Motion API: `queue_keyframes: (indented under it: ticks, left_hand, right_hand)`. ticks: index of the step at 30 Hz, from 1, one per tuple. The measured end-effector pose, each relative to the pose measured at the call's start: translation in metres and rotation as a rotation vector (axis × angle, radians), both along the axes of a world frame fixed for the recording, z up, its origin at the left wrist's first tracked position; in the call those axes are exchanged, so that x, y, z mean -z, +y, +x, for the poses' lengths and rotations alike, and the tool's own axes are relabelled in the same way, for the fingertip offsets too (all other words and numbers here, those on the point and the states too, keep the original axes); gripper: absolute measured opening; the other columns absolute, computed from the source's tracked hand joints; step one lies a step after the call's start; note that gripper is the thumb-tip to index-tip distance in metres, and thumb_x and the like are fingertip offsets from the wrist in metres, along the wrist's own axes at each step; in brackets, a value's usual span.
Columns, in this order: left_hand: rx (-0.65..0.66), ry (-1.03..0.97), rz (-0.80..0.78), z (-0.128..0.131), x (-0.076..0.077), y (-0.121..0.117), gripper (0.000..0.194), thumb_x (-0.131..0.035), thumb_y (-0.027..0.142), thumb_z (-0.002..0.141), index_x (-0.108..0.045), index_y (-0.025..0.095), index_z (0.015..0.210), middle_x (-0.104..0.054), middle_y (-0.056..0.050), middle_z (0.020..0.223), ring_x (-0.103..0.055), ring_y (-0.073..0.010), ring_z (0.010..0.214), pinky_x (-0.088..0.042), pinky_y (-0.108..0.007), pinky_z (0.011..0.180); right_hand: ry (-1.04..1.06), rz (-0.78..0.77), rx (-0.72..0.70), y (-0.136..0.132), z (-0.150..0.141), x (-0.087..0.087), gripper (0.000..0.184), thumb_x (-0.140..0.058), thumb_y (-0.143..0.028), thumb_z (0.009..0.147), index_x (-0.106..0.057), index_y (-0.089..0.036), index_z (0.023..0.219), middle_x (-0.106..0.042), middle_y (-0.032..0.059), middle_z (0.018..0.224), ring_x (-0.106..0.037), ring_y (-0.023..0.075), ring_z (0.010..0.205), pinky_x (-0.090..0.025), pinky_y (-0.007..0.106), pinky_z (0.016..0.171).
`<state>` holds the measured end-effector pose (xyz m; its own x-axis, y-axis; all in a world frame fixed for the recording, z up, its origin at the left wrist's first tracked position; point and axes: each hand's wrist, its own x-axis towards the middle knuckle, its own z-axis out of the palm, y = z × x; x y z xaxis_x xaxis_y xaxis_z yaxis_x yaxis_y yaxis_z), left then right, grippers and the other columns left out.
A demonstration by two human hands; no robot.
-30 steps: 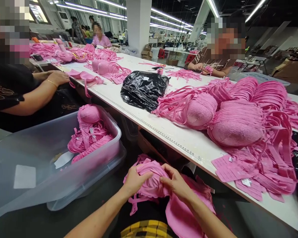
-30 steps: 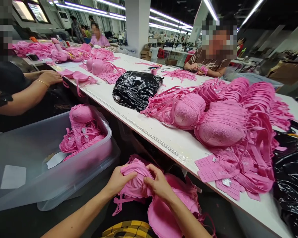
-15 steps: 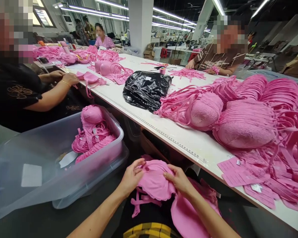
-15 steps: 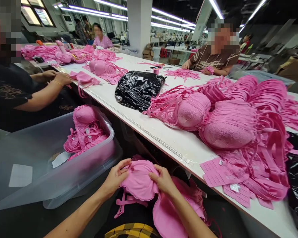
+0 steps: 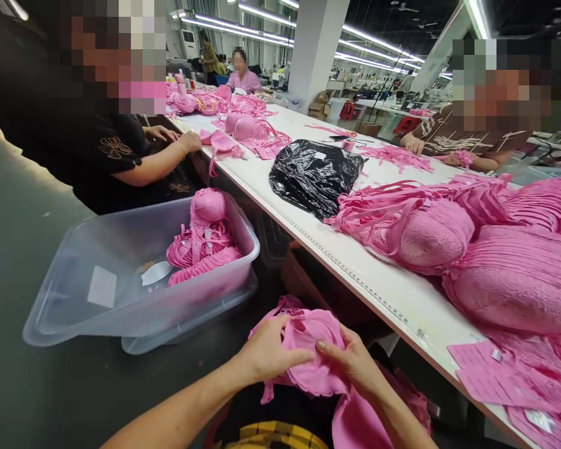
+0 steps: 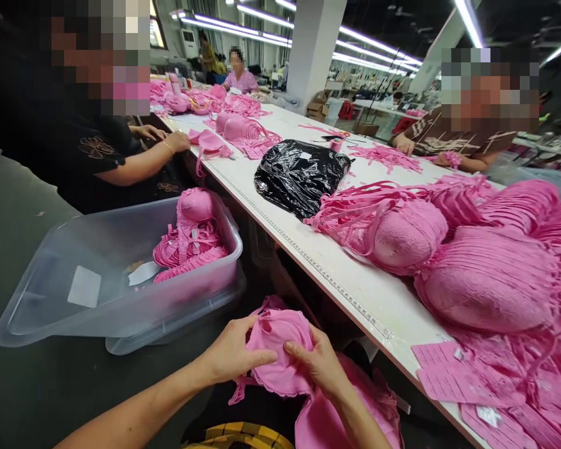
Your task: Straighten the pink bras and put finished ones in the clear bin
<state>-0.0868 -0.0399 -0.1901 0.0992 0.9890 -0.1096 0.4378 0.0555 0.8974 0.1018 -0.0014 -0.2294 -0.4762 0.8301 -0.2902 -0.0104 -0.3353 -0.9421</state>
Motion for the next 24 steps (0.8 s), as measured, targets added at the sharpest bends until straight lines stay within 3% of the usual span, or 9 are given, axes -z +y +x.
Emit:
queue_keyframes:
  ticks: [3, 6, 8, 10, 13, 17, 24]
  left_hand:
    - [-0.021, 0.011, 0.066, -0.005, 0.003, 0.006, 0.015, -0.059, 0.03, 0.075, -0.066, 0.018, 0.071, -0.062, 0.004, 0.063, -0.051, -0.0132, 0.058, -0.037, -0.022, 0.056]
    - [-0.071, -0.004, 0.015, -0.008, 0.017, 0.009, 0.046, -0.043, 0.037, 0.085, -0.051, 0.015, 0.046, -0.041, 0.005, 0.043, -0.036, -0.009, 0.044, -0.027, -0.023, 0.046]
    - [-0.109, -0.077, 0.001, -0.01, 0.027, 0.008, 0.045, -0.039, 0.038, 0.087, -0.053, 0.015, 0.05, -0.045, 0.004, 0.047, -0.041, -0.0098, 0.047, -0.029, -0.022, 0.047]
    - [-0.188, -0.172, 0.035, -0.012, 0.032, 0.007, 0.03, -0.042, 0.036, 0.086, -0.06, 0.015, 0.073, -0.059, 0.001, 0.067, -0.051, -0.0115, 0.057, -0.037, -0.021, 0.052]
    - [-0.225, -0.182, 0.087, -0.012, 0.03, 0.004, 0.022, -0.054, 0.035, 0.08, -0.055, 0.019, 0.095, -0.061, -0.004, 0.096, -0.059, -0.0132, 0.07, -0.045, -0.023, 0.059]
    - [-0.1, 0.028, 0.218, -0.004, 0.028, 0.003, 0.014, -0.066, 0.026, 0.07, -0.057, 0.019, 0.078, -0.06, -0.004, 0.093, -0.058, -0.0184, 0.088, -0.046, -0.03, 0.079]
    - [-0.15, 0.103, 0.216, 0.01, 0.04, 0.006, 0.017, -0.058, 0.028, 0.076, -0.051, 0.019, 0.063, -0.061, -0.005, 0.09, -0.058, -0.0199, 0.09, -0.043, -0.032, 0.082]
  right_hand:
    - [-0.015, 0.068, 0.022, -0.003, -0.006, 0.0, 0.043, -0.075, -0.04, 0.069, -0.064, -0.017, 0.103, -0.068, 0.0077, 0.097, -0.061, 0.0273, 0.089, -0.047, 0.04, 0.083]
    - [-0.007, 0.043, -0.015, -0.003, -0.005, -0.002, 0.046, -0.072, -0.042, 0.072, -0.062, -0.016, 0.107, -0.068, 0.0083, 0.098, -0.061, 0.028, 0.09, -0.048, 0.04, 0.081]
    - [-0.013, 0.042, -0.054, -0.001, -0.002, -0.002, 0.047, -0.069, -0.044, 0.073, -0.062, -0.016, 0.109, -0.067, 0.0085, 0.102, -0.06, 0.0284, 0.094, -0.047, 0.041, 0.084]
    - [-0.036, 0.077, -0.072, 0.002, 0.002, -0.002, 0.049, -0.069, -0.045, 0.074, -0.06, -0.016, 0.113, -0.065, 0.0088, 0.109, -0.058, 0.029, 0.101, -0.044, 0.043, 0.09]
    - [-0.095, 0.143, -0.071, 0.005, 0.007, 0.0, 0.054, -0.068, -0.044, 0.073, -0.056, -0.017, 0.118, -0.06, 0.0093, 0.119, -0.053, 0.0295, 0.11, -0.039, 0.046, 0.097]
    - [-0.171, 0.181, -0.079, 0.005, 0.011, -0.002, 0.052, -0.067, -0.037, 0.075, -0.053, -0.018, 0.121, -0.056, 0.0084, 0.125, -0.049, 0.0278, 0.116, -0.033, 0.045, 0.102]
    - [-0.206, 0.293, -0.226, 0.004, 0.028, -0.011, 0.08, -0.077, -0.024, 0.064, -0.039, -0.021, 0.134, -0.041, 0.007, 0.139, -0.034, 0.0257, 0.128, -0.022, 0.041, 0.109]
